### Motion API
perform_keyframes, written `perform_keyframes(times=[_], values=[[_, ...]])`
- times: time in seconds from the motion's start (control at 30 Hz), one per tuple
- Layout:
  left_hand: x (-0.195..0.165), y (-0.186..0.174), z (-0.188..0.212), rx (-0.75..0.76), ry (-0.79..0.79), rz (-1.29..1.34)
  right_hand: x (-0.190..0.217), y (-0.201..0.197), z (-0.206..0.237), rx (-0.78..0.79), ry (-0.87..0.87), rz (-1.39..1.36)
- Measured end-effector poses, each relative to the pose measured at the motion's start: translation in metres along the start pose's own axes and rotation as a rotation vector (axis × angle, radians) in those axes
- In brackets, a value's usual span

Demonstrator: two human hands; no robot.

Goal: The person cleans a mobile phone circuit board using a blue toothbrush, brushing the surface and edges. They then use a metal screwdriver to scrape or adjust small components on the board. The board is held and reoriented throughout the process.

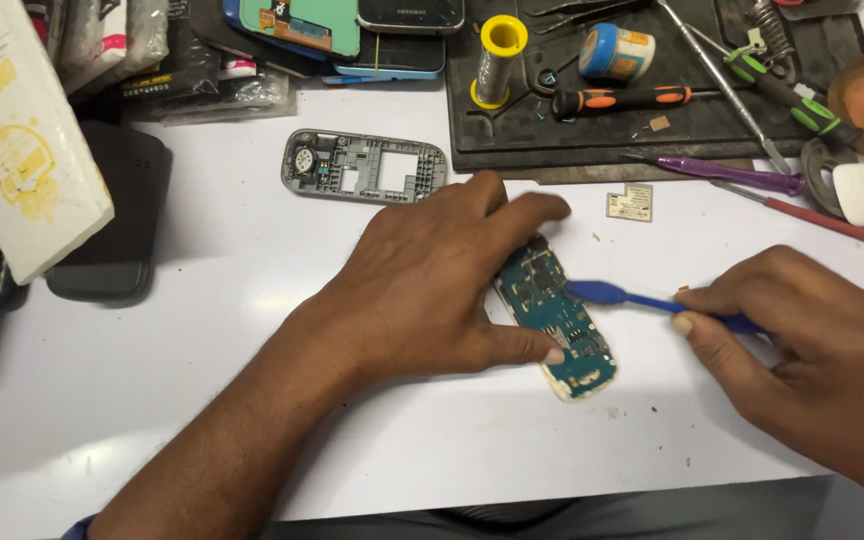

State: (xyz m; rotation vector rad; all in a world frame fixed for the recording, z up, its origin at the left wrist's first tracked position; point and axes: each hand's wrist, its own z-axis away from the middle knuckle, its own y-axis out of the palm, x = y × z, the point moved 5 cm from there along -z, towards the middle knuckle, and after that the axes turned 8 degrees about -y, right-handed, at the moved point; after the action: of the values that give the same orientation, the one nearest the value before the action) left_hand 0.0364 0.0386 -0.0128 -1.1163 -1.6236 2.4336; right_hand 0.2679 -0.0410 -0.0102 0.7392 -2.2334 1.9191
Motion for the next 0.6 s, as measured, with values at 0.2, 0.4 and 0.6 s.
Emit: perform_keyframes(times=[0.2,0.4,0.6], values=[[-0.005,-0.004,0.001,-0.143,0.15,-0.036,-0.005,-0.005,0.006,-0.007,0.187,0.033],[-0.005,0.0,0.0,-0.159,0.125,0.067,-0.028,0.003,0.018,0.211,0.348,0.175],[-0.012,0.005,0.002,-0.187,0.305,0.022,-0.041,-0.007,0.03,0.152,0.155,0.152]])
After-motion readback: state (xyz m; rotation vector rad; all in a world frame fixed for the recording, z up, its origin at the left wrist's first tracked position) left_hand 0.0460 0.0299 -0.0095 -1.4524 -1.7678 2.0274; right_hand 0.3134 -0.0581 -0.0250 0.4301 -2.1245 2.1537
